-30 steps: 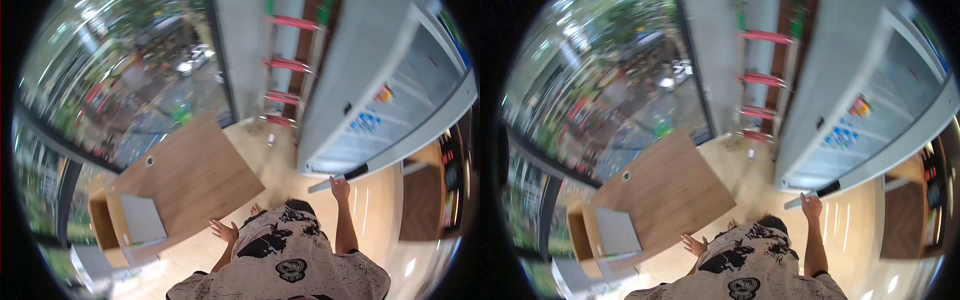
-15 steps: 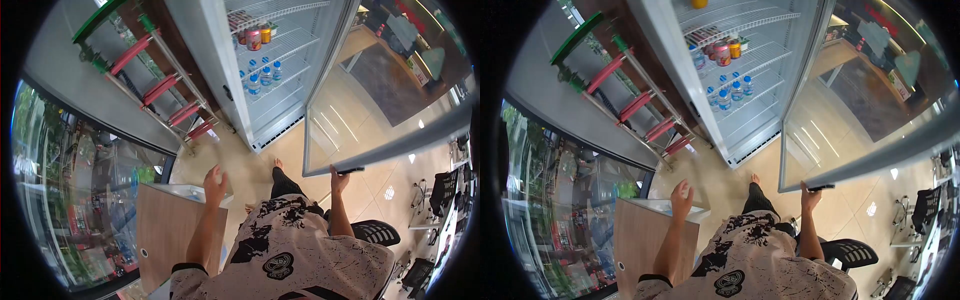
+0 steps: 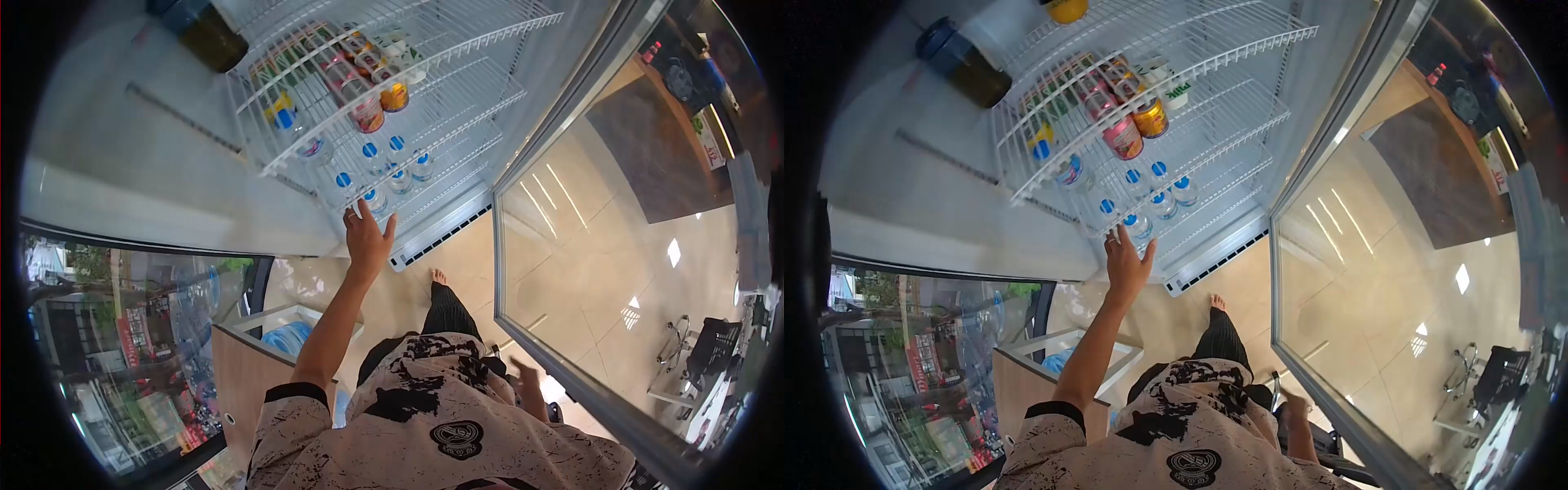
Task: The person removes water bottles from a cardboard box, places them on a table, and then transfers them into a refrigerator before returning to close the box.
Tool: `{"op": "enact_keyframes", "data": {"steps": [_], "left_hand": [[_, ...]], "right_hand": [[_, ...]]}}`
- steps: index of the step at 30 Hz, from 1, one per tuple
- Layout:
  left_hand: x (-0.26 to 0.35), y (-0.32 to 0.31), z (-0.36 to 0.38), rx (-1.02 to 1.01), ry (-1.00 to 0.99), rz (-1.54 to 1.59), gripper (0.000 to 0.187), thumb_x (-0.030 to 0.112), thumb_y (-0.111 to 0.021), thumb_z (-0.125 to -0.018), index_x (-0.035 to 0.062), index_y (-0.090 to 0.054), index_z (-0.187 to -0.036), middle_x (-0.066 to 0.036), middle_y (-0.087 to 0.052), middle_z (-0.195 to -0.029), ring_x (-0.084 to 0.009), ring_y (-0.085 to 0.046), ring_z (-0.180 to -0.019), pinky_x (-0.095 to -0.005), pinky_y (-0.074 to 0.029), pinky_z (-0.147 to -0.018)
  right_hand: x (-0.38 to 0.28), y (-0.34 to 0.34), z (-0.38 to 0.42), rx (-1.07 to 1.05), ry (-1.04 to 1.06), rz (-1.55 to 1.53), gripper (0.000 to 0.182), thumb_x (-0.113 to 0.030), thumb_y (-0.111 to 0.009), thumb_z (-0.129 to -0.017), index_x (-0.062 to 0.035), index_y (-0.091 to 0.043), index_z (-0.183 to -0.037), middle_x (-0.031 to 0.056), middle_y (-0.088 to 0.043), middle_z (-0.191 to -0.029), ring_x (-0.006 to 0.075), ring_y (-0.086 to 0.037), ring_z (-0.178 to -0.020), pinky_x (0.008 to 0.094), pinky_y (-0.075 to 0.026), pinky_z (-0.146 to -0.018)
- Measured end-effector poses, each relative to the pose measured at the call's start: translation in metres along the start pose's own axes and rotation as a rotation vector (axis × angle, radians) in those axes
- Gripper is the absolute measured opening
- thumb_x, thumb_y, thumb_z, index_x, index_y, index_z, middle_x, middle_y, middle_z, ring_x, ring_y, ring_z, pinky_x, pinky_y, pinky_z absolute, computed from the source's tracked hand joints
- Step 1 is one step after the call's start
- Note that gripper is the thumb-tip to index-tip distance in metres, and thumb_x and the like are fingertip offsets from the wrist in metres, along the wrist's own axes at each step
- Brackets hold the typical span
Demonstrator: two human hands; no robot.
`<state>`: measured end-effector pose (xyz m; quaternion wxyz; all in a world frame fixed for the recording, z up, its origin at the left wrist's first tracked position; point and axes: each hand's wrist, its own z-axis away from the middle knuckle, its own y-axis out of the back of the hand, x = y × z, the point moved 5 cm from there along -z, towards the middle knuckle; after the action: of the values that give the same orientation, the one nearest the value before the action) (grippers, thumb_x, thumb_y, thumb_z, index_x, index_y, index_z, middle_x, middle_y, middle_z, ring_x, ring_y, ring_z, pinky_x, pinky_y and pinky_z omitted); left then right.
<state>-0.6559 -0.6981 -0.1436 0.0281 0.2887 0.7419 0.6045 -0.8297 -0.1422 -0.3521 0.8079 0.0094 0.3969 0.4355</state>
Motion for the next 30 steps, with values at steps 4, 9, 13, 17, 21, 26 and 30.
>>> {"op": "enact_keyframes", "data": {"steps": [4, 9, 13, 17, 21, 26, 30], "left_hand": [[0.018, 0.003, -0.028, 0.059, -0.09, -0.003, 0.066, 0.035, -0.064, -0.084, -0.0064, -0.039, -0.13, -0.029, -0.048, -0.117, -0.0409, -0.049, -0.106, -0.0492, -0.041, -0.089], [0.024, -0.01, -0.056, 0.151, -0.201, -0.145, 0.058, 0.04, -0.061, -0.085, 0.0029, -0.048, -0.128, -0.019, -0.054, -0.106, -0.0341, -0.053, -0.095, -0.0437, -0.045, -0.075], [0.018, -0.038, -0.067, 0.235, -0.301, -0.339, 0.053, 0.05, -0.055, -0.086, 0.0117, -0.056, -0.122, -0.014, -0.057, -0.091, -0.0273, -0.055, -0.075, -0.0411, -0.046, -0.055], [0.008, -0.045, -0.074, 0.111, -0.262, -0.401, 0.046, 0.05, -0.061, -0.082, 0.0154, -0.062, -0.112, -0.008, -0.053, -0.073, -0.0214, -0.053, -0.064, -0.0331, -0.047, -0.058], [0.012, -0.05, -0.047, 0.192, -0.753, -0.131, 0.043, 0.049, -0.06, -0.082, 0.0098, -0.058, -0.1, -0.004, -0.059, -0.076, -0.0158, -0.061, -0.08, -0.0283, -0.045, -0.047], [0.028, -0.03, -0.02, 0.131, -0.909, -0.141, 0.04, 0.047, -0.063, -0.075, 0.0107, -0.059, -0.09, -0.003, -0.056, -0.081, -0.0127, -0.056, -0.078, -0.0294, -0.046, -0.049], [0.056, 0.003, 0.009, 0.106, -0.974, 0.003, 0.039, 0.046, -0.061, -0.076, 0.0086, -0.056, -0.084, -0.009, -0.055, -0.088, -0.0157, -0.058, -0.072, -0.0297, -0.046, -0.05]], "right_hand": [[-0.101, -0.057, -0.036, -0.444, 0.194, 0.669, 0.055, -0.036, -0.068, -0.078, -0.009, -0.055, -0.124, 0.0195, -0.063, -0.11, 0.0373, -0.058, -0.106, 0.0409, -0.048, -0.087], [-0.305, -0.125, -0.114, 0.051, 0.687, 0.353, 0.05, -0.039, -0.067, -0.082, -0.0008, -0.058, -0.113, 0.0149, -0.066, -0.081, 0.0285, -0.064, -0.073, 0.0365, -0.05, -0.07], [-0.471, -0.2, -0.105, -0.165, 0.886, 0.183, 0.069, -0.039, -0.077, -0.072, -0.0072, -0.049, -0.126, 0.0135, -0.064, -0.076, 0.0289, -0.064, -0.07, 0.0366, -0.05, -0.065], [-0.554, -0.252, -0.093, -0.105, 1.265, 0.385, 0.062, -0.034, -0.078, -0.07, -0.0087, -0.054, -0.122, 0.0123, -0.059, -0.069, 0.0305, -0.06, -0.064, 0.0402, -0.048, -0.06], [-0.551, -0.28, -0.114, -0.176, 1.357, 0.482, 0.043, -0.029, -0.076, -0.072, -0.0031, -0.062, -0.104, 0.0152, -0.055, -0.068, 0.0346, -0.056, -0.062, 0.0423, -0.046, -0.057], [-0.537, -0.249, -0.072, -0.106, 1.535, 0.354, 0.024, -0.013, -0.071, -0.078, -0.0021, -0.06, -0.096, 0.0139, -0.056, -0.078, 0.0304, -0.055, -0.068, 0.038, -0.045, -0.058], [-0.512, -0.215, -0.049, -0.078, 1.557, 0.237, 0.025, -0.012, -0.07, -0.079, -0.0022, -0.06, -0.1, 0.0113, -0.054, -0.078, 0.0253, -0.053, -0.066, 0.0346, -0.043, -0.056]]}}
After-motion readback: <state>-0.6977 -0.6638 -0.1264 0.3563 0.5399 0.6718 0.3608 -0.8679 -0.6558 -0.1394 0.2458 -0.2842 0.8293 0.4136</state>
